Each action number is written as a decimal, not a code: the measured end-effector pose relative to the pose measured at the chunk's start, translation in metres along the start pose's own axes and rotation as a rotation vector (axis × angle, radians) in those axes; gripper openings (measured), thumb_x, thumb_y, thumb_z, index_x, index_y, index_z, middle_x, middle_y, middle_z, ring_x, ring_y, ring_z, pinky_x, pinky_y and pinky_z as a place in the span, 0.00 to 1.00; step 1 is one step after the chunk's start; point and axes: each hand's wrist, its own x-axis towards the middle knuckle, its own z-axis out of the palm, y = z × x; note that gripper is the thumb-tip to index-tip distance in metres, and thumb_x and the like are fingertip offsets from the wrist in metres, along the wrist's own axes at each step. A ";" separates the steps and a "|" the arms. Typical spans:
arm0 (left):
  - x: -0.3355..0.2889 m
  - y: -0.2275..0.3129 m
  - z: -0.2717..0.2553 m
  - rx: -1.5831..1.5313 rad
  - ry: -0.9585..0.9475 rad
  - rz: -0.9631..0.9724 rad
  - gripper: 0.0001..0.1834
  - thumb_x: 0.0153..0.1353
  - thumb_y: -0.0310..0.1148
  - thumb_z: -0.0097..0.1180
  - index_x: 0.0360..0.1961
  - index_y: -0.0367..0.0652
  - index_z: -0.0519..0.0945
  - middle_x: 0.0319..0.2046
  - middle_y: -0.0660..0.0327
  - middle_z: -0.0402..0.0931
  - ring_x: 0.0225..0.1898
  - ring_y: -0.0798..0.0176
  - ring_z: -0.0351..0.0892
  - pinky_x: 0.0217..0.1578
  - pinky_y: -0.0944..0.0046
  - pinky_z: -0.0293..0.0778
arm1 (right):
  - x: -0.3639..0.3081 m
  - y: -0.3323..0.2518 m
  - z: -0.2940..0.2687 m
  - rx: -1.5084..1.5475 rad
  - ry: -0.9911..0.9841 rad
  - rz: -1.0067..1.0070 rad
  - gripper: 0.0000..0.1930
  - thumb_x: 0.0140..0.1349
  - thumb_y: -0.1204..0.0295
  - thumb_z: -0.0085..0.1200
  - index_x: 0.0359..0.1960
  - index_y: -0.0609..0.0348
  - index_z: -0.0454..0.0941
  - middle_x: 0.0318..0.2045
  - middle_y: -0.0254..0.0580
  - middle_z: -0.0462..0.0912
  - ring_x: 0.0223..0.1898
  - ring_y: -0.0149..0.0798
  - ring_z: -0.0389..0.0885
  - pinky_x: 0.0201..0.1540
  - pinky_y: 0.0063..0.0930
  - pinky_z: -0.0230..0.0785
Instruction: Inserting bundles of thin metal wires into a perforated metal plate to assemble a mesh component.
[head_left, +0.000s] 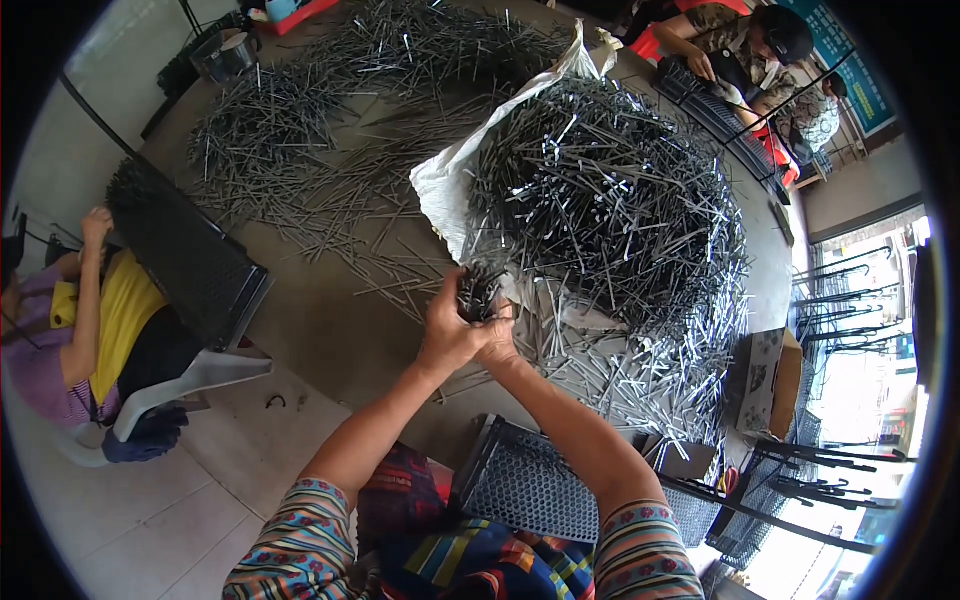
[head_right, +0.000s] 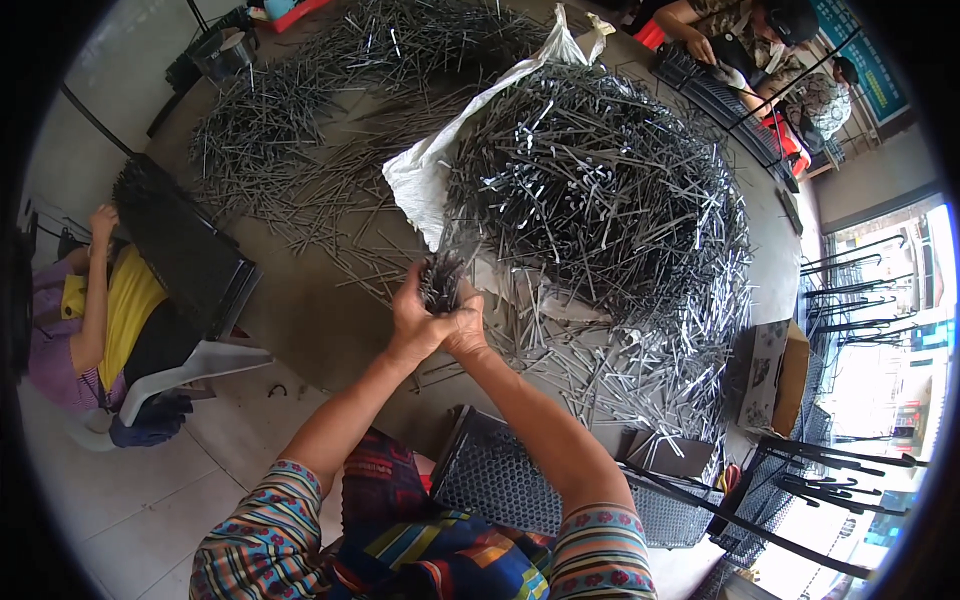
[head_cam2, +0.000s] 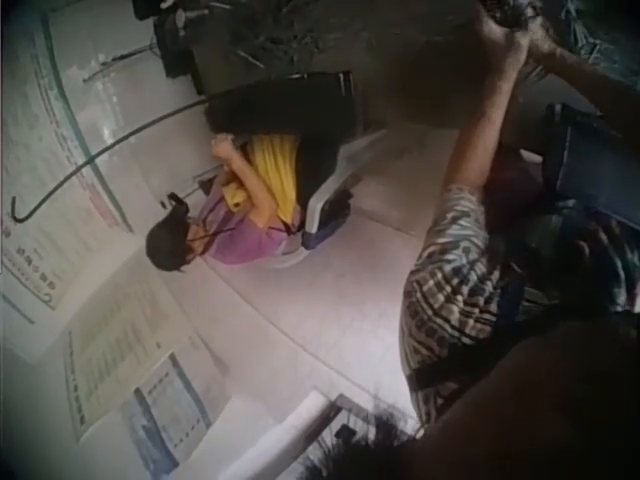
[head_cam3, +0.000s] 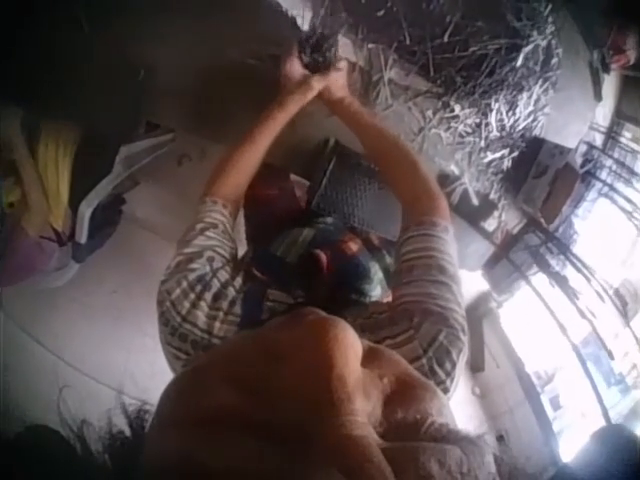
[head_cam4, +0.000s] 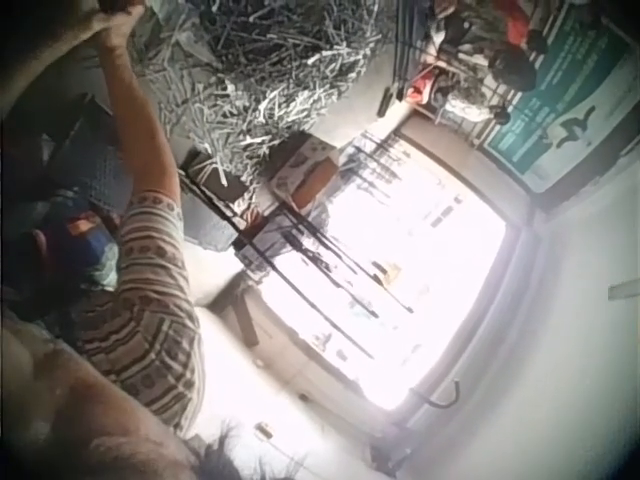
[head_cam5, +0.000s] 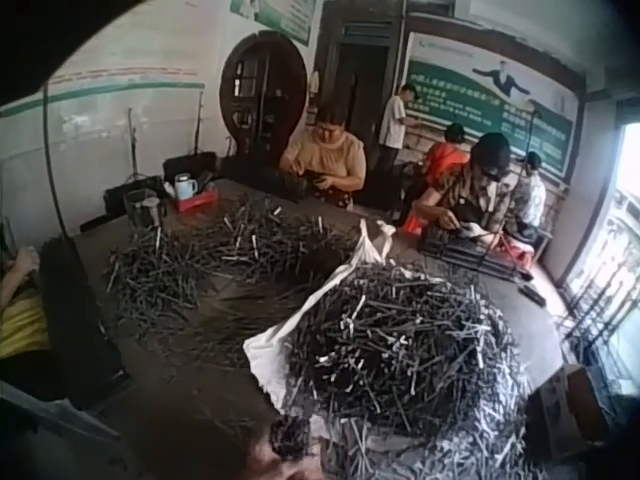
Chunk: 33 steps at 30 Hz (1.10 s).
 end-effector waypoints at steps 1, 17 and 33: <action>-0.002 -0.001 -0.001 0.039 -0.015 0.030 0.28 0.41 0.30 0.74 0.42 0.38 0.73 0.32 0.64 0.79 0.33 0.68 0.79 0.38 0.66 0.76 | 0.000 0.013 0.004 0.005 -0.001 0.000 0.10 0.62 0.70 0.53 0.44 0.57 0.77 0.35 0.33 0.82 0.36 0.27 0.76 0.40 0.26 0.71; -0.012 -0.032 0.013 -0.141 0.145 0.049 0.37 0.42 0.25 0.72 0.54 0.35 0.67 0.43 0.60 0.74 0.45 0.67 0.75 0.51 0.64 0.72 | -0.016 0.070 -0.007 -0.325 -0.024 -0.127 0.12 0.54 0.65 0.55 0.36 0.57 0.81 0.33 0.47 0.83 0.35 0.46 0.80 0.36 0.40 0.70; -0.030 -0.030 0.005 -0.176 0.053 0.071 0.47 0.37 0.34 0.76 0.59 0.35 0.63 0.49 0.57 0.71 0.50 0.63 0.72 0.56 0.59 0.68 | -0.041 0.094 -0.006 -0.719 -0.204 -0.225 0.18 0.60 0.62 0.53 0.49 0.56 0.75 0.49 0.39 0.77 0.49 0.39 0.74 0.50 0.38 0.67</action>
